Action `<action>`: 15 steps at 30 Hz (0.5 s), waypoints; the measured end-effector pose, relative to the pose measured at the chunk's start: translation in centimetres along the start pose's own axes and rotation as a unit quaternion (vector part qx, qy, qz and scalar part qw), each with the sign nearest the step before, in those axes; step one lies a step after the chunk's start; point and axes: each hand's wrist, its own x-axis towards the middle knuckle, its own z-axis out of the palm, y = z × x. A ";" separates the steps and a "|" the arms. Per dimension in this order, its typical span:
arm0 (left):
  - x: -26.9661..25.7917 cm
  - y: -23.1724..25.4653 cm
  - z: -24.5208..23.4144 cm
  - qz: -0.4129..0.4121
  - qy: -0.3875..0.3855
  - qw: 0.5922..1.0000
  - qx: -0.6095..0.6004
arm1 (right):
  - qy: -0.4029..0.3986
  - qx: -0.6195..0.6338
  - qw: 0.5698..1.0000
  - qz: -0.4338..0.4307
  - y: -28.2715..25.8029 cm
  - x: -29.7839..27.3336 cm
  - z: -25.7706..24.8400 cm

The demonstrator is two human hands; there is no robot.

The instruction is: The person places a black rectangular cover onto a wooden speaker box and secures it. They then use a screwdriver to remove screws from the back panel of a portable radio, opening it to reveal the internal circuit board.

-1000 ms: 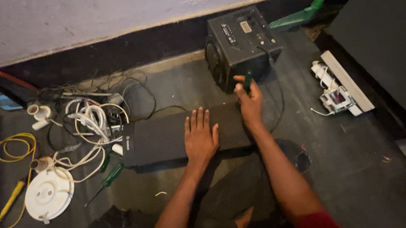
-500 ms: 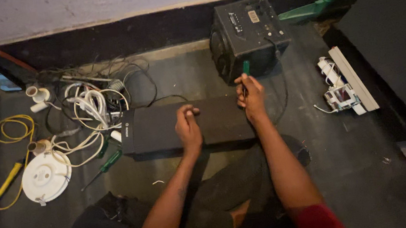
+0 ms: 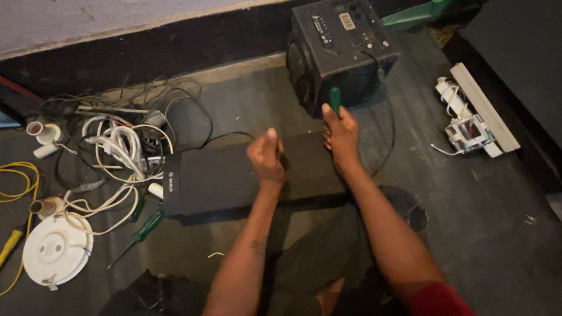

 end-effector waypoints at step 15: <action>-2.2 1.8 -3.2 0.179 -0.347 0.744 0.542 | -0.014 -0.056 0.998 0.000 0.5 0.3 -0.1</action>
